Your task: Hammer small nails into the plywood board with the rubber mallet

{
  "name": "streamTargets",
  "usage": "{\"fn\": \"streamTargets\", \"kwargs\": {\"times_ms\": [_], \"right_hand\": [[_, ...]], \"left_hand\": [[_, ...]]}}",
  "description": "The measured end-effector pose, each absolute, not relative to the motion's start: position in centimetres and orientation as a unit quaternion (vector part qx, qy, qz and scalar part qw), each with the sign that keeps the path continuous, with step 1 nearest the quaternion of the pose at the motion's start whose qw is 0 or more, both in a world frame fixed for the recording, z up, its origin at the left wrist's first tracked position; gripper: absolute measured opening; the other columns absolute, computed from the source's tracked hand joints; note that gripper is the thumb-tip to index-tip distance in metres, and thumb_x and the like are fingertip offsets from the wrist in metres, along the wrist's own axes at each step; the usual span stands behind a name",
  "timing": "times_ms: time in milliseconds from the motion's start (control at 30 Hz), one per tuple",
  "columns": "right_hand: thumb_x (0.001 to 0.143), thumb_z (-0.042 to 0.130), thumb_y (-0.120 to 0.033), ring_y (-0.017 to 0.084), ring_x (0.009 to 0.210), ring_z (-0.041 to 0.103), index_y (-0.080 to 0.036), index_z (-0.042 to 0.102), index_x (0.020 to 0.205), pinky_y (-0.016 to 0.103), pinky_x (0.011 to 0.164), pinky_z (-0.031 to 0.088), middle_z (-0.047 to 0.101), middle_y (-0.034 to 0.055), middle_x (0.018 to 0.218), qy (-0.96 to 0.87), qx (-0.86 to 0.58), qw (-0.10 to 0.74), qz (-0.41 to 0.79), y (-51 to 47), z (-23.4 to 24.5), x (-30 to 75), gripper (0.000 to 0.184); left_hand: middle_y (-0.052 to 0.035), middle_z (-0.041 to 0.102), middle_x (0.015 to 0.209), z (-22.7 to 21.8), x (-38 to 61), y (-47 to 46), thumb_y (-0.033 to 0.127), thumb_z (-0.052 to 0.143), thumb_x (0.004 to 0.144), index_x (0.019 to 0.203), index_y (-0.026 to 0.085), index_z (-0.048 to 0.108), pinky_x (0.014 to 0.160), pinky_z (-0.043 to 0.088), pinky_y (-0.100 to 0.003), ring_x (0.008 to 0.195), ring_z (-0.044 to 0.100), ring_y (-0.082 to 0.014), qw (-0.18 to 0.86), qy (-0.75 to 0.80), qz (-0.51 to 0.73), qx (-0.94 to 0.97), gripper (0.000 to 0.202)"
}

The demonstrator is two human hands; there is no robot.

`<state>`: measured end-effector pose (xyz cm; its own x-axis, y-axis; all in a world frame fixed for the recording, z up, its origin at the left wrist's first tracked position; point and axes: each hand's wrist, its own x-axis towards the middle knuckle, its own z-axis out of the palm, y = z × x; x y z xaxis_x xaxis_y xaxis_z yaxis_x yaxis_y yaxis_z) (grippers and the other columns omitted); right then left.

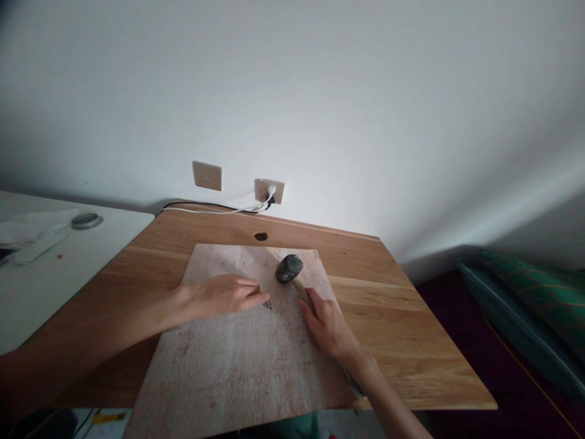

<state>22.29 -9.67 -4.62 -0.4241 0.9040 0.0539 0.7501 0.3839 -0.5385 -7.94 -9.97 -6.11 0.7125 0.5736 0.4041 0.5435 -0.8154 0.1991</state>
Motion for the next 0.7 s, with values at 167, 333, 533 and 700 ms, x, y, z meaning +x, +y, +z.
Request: {"fn": "streamTargets", "kwargs": {"times_ms": [167,333,533,700], "right_hand": [[0.106,0.044,-0.047,0.027,0.073,0.071,-0.021,0.066,0.112,0.034,0.069,0.044,0.071,0.0035,0.076,-0.813,-0.512,0.170,0.219,-9.7,-4.9,22.5,0.035],[0.106,0.044,-0.049,0.026,0.070,0.069,-0.021,0.066,0.109,0.033,0.067,0.043,0.069,0.0024,0.075,-0.810,-0.516,0.172,0.219,-9.7,-4.9,22.5,0.035],[0.106,0.044,-0.046,0.025,0.067,0.068,-0.023,0.063,0.100,0.032,0.064,0.042,0.068,0.0016,0.071,-0.810,-0.505,0.172,0.243,-9.8,-4.2,22.2,0.030],[0.105,0.045,-0.045,0.023,0.064,0.066,-0.024,0.061,0.096,0.032,0.062,0.040,0.067,0.0013,0.070,-0.809,-0.506,0.175,0.243,-9.7,-4.2,22.2,0.028]], "left_hand": [[-0.0059,0.078,0.099,-5.9,-9.2,-8.0,0.005,0.064,0.092,0.113,0.021,0.073,0.082,0.057,-0.030,0.091,0.072,-0.0195,0.109,0.366,0.306,0.872,0.028],[-0.0018,0.080,0.091,-6.9,-10.5,-4.6,0.009,0.067,0.087,0.094,0.019,0.075,0.081,0.055,-0.027,0.083,0.072,-0.0151,0.238,0.488,0.430,0.721,0.014],[-0.0009,0.078,0.085,-7.6,-9.7,-3.9,0.008,0.067,0.084,0.089,0.019,0.074,0.079,0.053,-0.028,0.081,0.072,-0.0161,0.246,0.490,0.412,0.728,0.014],[-0.0017,0.078,0.087,-7.1,-9.0,-4.5,0.007,0.067,0.086,0.090,0.020,0.073,0.081,0.053,-0.029,0.084,0.072,-0.0181,0.218,0.504,0.392,0.738,0.015]]}}
